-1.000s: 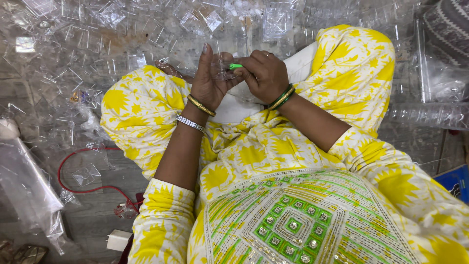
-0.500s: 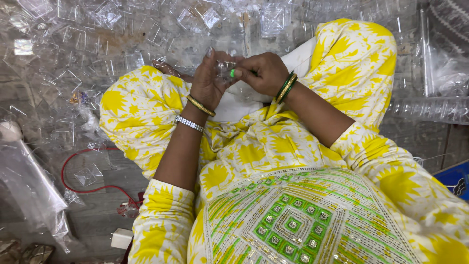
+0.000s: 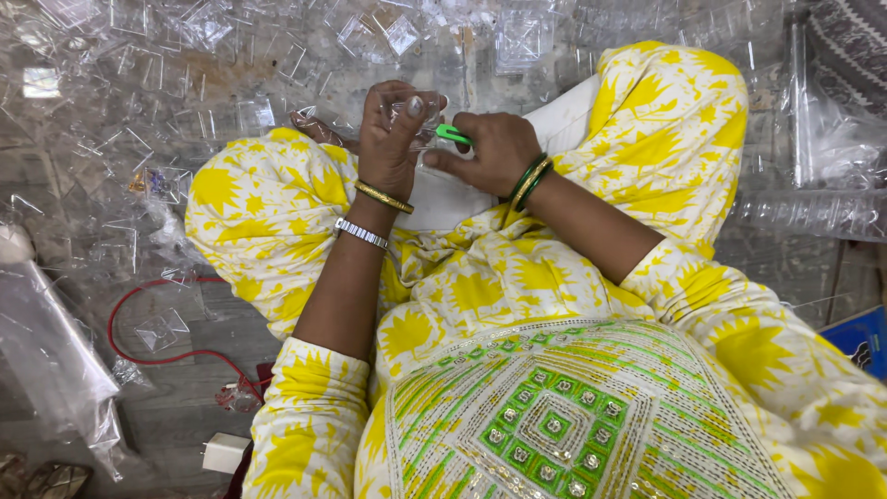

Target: The person sits on the floor and uses a green utility knife to trim and cut small clear plastic pieces, working on one piece at a time on their lap. They repeatedly pick up a plastic piece, cut or shave its edge with the knife, and set it aside among the scattered plastic scraps.

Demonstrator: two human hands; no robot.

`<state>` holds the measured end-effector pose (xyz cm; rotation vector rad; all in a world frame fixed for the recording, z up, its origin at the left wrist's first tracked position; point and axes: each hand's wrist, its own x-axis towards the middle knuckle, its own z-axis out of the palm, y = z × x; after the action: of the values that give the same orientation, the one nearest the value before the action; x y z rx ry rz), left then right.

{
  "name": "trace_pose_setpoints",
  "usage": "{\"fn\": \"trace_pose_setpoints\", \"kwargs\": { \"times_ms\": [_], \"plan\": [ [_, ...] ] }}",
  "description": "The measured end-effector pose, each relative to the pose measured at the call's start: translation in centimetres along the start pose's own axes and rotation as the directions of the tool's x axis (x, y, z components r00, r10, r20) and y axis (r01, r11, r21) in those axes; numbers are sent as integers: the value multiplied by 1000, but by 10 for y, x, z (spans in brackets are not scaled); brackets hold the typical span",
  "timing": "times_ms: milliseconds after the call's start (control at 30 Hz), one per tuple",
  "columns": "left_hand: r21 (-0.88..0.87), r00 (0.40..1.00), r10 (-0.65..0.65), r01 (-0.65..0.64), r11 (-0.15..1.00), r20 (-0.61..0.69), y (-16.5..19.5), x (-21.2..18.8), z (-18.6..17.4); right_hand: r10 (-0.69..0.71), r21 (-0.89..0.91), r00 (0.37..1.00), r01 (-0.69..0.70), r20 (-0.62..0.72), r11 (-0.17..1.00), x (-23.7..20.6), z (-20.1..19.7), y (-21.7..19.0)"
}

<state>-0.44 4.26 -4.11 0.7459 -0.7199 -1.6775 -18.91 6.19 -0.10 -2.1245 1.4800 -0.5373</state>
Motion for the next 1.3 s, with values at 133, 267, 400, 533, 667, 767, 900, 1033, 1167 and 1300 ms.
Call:
{"fn": "trace_pose_setpoints", "kwargs": {
  "times_ms": [133, 267, 400, 533, 667, 767, 900, 1033, 1167, 1300],
  "plan": [
    [79, 999, 45, -45, 996, -2, -1, 0, 1, 122, -63, 992, -119, 43, 991, 1, 0, -12],
    [55, 999, 41, -42, 998, 6, 0, -1, 1, 132, -72, 990, -129, 49, 989, 2, -5, -17],
    [-12, 1000, -17, 17, 1000, 18, 1, 0, 2, 178, -57, 982, -175, 66, 983, 1, -8, -19],
    [-76, 999, -50, 52, 996, 18, 4, 0, 2, 129, -49, 991, -128, 20, 991, 0, -9, -21],
    [-33, 999, -33, 34, 999, 18, 7, -1, 3, 162, -109, 985, -155, 59, 982, 0, -9, -21],
    [-15, 1000, -26, 26, 1000, 17, 8, -2, 4, 162, -113, 985, -154, 66, 982, 0, -8, -21],
    [7, 1000, -21, 20, 1000, 14, 7, -3, 4, 112, -123, 992, -105, 50, 987, -1, -7, -18],
    [-43, 999, -55, 55, 998, -1, 4, -2, 3, 87, -95, 996, -83, 36, 992, -3, -3, -15],
    [-46, 997, -69, 67, 997, -46, 2, -1, 1, 94, -52, 996, -94, 8, 994, -3, 2, -15],
    [-108, 999, -30, 31, 994, 12, 1, -1, 1, 96, -9, 991, -97, -89, 995, -2, 3, -12]
  ]
}}
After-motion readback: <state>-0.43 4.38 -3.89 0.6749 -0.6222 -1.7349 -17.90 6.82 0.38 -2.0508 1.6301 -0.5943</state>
